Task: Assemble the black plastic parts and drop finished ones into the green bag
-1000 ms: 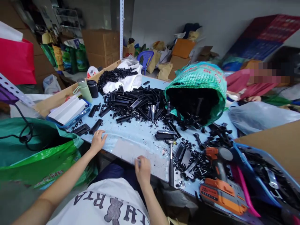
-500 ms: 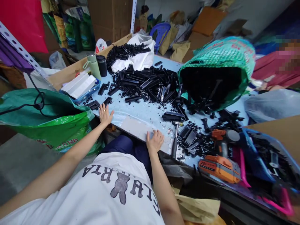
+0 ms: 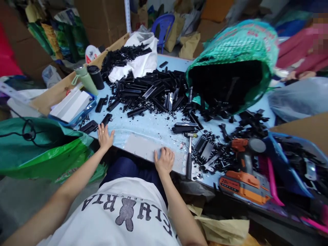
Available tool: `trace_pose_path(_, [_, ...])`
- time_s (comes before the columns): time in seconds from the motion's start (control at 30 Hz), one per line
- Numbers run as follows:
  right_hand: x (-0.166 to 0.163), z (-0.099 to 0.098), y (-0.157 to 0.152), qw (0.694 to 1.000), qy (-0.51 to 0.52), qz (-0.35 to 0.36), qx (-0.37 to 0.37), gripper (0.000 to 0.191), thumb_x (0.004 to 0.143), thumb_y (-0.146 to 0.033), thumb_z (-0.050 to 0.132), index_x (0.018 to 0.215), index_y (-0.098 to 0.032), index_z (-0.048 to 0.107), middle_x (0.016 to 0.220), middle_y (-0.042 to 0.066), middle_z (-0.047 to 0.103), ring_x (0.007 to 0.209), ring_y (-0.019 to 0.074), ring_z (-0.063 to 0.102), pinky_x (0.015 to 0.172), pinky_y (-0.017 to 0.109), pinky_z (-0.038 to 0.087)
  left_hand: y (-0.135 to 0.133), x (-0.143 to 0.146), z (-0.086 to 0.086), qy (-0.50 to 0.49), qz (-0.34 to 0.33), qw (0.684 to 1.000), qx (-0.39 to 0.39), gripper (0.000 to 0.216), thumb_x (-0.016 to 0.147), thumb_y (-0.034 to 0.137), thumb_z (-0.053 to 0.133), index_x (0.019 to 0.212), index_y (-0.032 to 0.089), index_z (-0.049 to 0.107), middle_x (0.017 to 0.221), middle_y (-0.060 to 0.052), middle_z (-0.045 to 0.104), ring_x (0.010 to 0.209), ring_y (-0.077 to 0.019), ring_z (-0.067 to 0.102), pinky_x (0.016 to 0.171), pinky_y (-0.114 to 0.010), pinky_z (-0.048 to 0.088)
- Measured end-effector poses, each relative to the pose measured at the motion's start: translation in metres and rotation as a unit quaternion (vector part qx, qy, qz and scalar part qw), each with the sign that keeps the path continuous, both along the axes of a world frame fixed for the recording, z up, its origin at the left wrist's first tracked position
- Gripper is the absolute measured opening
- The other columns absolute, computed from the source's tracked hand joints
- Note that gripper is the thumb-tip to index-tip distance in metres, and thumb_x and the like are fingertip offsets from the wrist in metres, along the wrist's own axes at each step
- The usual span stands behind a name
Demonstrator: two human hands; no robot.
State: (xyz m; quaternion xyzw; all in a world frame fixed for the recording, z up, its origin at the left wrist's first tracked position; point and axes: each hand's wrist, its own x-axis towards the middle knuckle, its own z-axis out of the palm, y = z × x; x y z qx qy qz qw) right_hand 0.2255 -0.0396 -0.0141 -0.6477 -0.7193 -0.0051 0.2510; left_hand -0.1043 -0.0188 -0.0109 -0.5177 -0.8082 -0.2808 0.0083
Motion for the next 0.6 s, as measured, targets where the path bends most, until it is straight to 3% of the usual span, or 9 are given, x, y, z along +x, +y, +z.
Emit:
trace_pose_path(0.33, [0.005,0.009,0.002,0.998,0.014,0.008,-0.054,0.035,0.087,-0.04,0.046,0.111,-0.017,0.056,0.121,0.012,0.055,0.118,0.026,0.044,0.106,0.048,0.027,0.003,0.006,0.002,0.005,-0.013,0.999,0.037,0.065,0.088,0.048,0.039,0.138,0.008,0.031,0.148,-0.022,0.019,0.139,-0.0332,0.007,0.11,-0.055,0.015])
trace_pose_path(0.53, [0.016,-0.012,-0.002,0.997,0.032,0.05,-0.048,0.038,0.081,-0.04,0.056,0.117,-0.027,0.055,0.132,0.008,0.05,0.12,0.03,0.047,0.101,0.053,0.034,0.003,0.004,-0.005,0.021,-0.029,0.999,0.032,0.065,0.088,0.04,0.042,0.144,0.017,0.021,0.15,-0.017,0.017,0.138,-0.034,0.011,0.107,-0.061,0.019])
trace_pose_path(0.6, [0.018,-0.013,0.001,0.994,0.053,0.091,-0.033,0.038,0.077,-0.039,0.061,0.114,-0.033,0.058,0.123,0.005,0.058,0.11,0.0316,0.055,0.093,0.053,0.042,0.003,0.002,-0.009,0.024,-0.032,0.999,0.029,0.066,0.087,0.038,0.042,0.145,0.023,0.016,0.151,-0.012,0.018,0.138,-0.0327,0.013,0.108,-0.061,0.02])
